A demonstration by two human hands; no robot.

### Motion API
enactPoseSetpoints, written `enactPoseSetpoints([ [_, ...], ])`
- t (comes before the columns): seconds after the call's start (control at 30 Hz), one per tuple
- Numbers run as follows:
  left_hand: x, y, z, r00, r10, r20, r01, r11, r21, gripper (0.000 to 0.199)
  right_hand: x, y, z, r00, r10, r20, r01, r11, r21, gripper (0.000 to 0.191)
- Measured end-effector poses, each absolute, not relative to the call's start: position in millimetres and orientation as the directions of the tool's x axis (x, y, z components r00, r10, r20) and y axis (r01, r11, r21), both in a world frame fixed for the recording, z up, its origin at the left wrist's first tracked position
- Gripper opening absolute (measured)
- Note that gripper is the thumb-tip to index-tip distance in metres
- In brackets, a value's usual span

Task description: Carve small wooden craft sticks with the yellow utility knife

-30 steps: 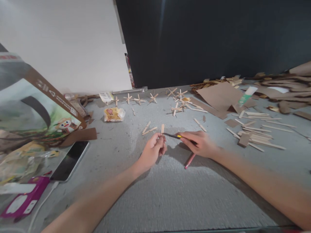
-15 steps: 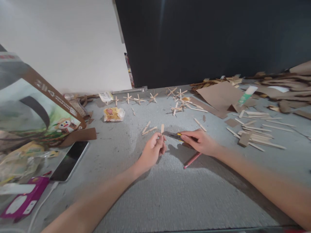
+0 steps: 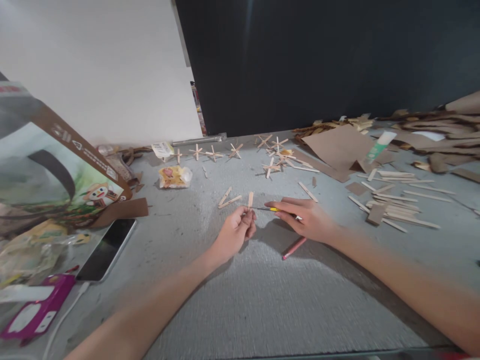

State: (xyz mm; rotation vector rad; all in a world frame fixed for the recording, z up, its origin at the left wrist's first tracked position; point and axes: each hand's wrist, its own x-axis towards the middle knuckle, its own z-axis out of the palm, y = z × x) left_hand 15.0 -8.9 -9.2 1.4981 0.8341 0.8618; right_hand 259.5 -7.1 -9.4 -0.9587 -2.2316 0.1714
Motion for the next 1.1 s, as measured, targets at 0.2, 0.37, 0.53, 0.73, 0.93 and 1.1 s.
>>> enactPoseSetpoints([
  [0.2, 16.5, -9.7, -7.3, 0.472, 0.878, 0.078, 0.018, -0.098, 0.995, 0.055, 260.4, -1.6, -12.5, -0.499, 0.659, 0.563, 0.57, 0.739, -0.359, 0.037],
  [0.37, 17.9, -13.3, -3.5, 0.49, 0.869, 0.07, 0.04, -0.103, 0.994, 0.056, 257.1, -1.0, -17.2, -0.495, 0.637, 0.591, 0.533, 0.76, -0.373, 0.038],
  [0.53, 18.1, -15.3, -0.9, 0.491, 0.867, 0.081, 0.027, -0.109, 0.994, 0.052, 258.7, 3.0, -19.0, -0.498, 0.594, 0.632, 0.509, 0.79, -0.341, 0.038],
  [0.73, 18.5, -16.1, -5.1, 0.488, 0.859, 0.155, 0.045, -0.202, 0.978, 0.055, 251.3, -0.6, -16.7, -0.472, 0.56, 0.681, 0.471, 0.813, -0.342, 0.039],
  [0.93, 17.7, -16.5, -4.9, 0.467, 0.872, 0.147, 0.021, -0.177, 0.984, 0.055, 256.8, 3.7, -18.7, -0.459, 0.557, 0.692, 0.487, 0.809, -0.328, 0.042],
  [1.1, 18.7, -14.6, -7.5, 0.482, 0.862, 0.157, 0.05, -0.206, 0.977, 0.057, 251.9, -0.7, -14.1, -0.458, 0.594, 0.662, 0.488, 0.79, -0.371, 0.041],
])
